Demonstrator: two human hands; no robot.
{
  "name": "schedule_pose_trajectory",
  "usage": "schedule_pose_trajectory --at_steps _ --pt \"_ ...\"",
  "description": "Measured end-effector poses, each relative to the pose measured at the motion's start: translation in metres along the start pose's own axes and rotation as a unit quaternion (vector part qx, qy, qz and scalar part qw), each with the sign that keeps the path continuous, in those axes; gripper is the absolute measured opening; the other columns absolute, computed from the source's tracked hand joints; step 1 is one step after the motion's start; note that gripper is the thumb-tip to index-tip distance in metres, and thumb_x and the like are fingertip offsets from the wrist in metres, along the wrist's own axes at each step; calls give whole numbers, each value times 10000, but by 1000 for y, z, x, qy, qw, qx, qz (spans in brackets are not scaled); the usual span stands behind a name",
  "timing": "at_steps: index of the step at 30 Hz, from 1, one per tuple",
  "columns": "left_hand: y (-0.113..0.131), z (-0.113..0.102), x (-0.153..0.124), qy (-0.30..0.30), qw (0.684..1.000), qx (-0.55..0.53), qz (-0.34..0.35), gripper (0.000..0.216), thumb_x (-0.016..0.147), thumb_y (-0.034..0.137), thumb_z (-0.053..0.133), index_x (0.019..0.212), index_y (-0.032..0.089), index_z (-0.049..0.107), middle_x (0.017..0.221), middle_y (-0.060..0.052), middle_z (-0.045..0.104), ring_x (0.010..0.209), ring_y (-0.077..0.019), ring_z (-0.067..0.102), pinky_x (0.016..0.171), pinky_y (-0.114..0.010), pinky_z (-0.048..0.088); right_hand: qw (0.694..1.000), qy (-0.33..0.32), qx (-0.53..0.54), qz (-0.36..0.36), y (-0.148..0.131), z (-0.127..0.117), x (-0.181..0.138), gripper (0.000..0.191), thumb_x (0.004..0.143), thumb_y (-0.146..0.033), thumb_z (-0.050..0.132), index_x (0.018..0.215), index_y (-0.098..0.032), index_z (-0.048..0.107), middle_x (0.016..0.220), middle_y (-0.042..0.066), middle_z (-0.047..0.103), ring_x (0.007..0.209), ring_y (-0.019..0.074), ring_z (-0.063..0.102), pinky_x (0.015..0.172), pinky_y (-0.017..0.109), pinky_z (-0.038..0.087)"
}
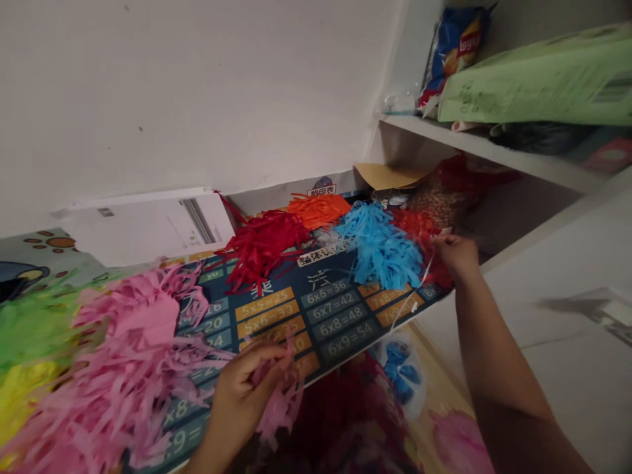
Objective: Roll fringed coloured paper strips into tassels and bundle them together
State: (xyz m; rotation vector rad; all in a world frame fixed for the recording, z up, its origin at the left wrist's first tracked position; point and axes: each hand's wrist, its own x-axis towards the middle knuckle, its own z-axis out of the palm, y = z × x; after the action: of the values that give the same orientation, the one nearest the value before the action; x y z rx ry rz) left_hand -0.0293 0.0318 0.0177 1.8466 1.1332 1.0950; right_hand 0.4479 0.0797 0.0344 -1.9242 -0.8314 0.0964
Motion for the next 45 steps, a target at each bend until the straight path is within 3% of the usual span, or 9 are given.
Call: schedule_pose_trajectory --at_steps 6,9,12,18,25,29,35,39,45 --pt "10 18 1 -12 976 -177 -129 254 775 427 771 738 179 731 831 -51 763 713 -166 702 609 -238 562 977 -161 137 -27 -56 37 -112 177 697 -384 732 718 -208 731 794 53 754 735 211 685 691 337 537" --pt "18 40 6 -47 936 -317 -146 345 715 487 816 721 162 699 1155 -104 728 916 -209 717 694 -287 594 894 -357 263 -67 -84 64 -200 144 692 -377 782 677 -241 740 1051 47 737 991 237 674 892 384 527" --pt "17 49 6 -64 922 -343 -168 385 709 519 811 760 154 697 874 -69 754 704 -159 701 649 -277 575 843 -409 349 28 -102 83 -253 146 723 -368 774 676 -239 724 891 19 706 836 190 661 773 329 553" --pt "4 25 -13 -70 964 -189 -172 324 805 467 727 755 147 742 689 -36 731 613 -133 647 604 -227 502 655 -453 529 292 -113 108 -243 225 667 -353 860 753 -226 695 783 -19 698 706 128 656 681 267 574" --pt "-12 12 -30 -115 954 -171 -216 348 787 466 742 740 122 764 659 -54 710 564 -126 591 559 -223 450 590 -446 592 321 -130 112 -220 200 716 -203 825 763 -189 631 667 -68 559 541 25 494 557 134 503" --pt "-18 7 -32 -124 952 -183 -211 304 803 439 746 758 140 784 689 -57 726 587 -133 614 573 -228 452 652 -436 574 236 -136 106 -220 276 699 -274 832 683 -179 574 615 -68 452 483 31 341 409 125 313" --pt "-17 -3 -29 61 928 -309 -198 231 681 378 869 783 183 800 923 -70 768 865 -172 690 811 -265 513 916 -285 262 -109 -125 83 -251 130 818 -326 730 762 -212 705 645 -24 599 589 107 508 538 225 383" --pt "-15 4 -26 135 828 -449 -307 381 501 362 956 728 147 739 648 0 708 555 -95 618 589 -212 488 889 -334 187 -253 -124 71 -276 127 860 -274 674 748 -227 712 658 -30 624 567 108 534 532 235 379" --pt "-5 7 -21 127 802 -497 -306 408 467 315 970 696 132 686 604 5 706 523 -94 642 568 -190 516 858 -379 213 -273 -126 71 -283 87 848 -241 670 775 -236 717 654 -40 628 536 101 540 508 223 388"
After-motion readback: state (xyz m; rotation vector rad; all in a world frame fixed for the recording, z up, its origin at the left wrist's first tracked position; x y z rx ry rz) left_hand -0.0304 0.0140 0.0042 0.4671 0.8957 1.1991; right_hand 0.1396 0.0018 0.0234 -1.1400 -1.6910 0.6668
